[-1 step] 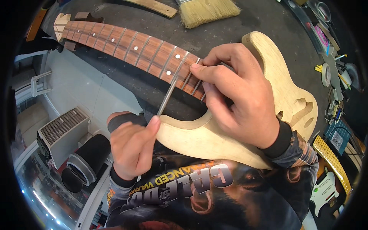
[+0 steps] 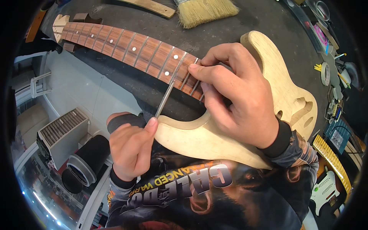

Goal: The person uses a file to smooth the edges of the frets on a guitar neck, then uses a brush to clean off the debris.

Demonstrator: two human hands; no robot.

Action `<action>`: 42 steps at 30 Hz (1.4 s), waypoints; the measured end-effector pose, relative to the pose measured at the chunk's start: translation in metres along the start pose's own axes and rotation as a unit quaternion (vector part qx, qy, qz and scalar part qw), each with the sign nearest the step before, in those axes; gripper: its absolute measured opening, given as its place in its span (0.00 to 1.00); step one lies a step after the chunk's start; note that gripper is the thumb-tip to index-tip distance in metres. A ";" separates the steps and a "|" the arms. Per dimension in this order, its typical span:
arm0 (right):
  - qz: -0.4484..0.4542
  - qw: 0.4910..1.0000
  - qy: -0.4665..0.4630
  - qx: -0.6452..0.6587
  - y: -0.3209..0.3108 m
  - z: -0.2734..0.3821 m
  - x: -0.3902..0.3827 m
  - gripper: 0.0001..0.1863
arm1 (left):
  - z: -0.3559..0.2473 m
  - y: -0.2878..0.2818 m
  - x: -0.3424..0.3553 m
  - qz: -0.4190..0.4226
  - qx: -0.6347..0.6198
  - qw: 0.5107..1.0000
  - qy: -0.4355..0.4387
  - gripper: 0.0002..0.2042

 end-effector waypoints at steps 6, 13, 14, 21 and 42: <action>-0.002 1.000 0.001 0.008 0.000 -0.002 -0.003 0.18 | -0.005 0.000 0.035 0.013 0.029 0.999 0.006 0.21; 0.001 1.000 -0.022 -0.015 0.000 0.003 0.001 0.17 | -0.007 -0.001 0.020 -0.013 0.023 1.000 -0.011 0.21; 0.001 1.000 -0.022 -0.016 0.001 0.002 0.000 0.17 | -0.008 0.001 0.033 0.017 0.049 0.999 -0.011 0.21; -0.002 1.000 -0.020 -0.013 0.001 0.003 0.001 0.17 | -0.006 0.000 0.002 0.013 0.038 0.999 -0.036 0.23; 0.092 0.989 -0.034 -0.109 0.009 0.019 0.003 0.29 | 0.066 -0.010 -0.021 -0.250 -0.453 0.851 -0.089 0.23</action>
Point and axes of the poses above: each hand's wrist, its own x-axis towards the middle knuckle, its own y-axis out of the palm, z = x × y, the point moved 10 cm from there along x, towards the middle knuckle, and after that the axes turned 10 degrees about z, right-handed, at the moved point
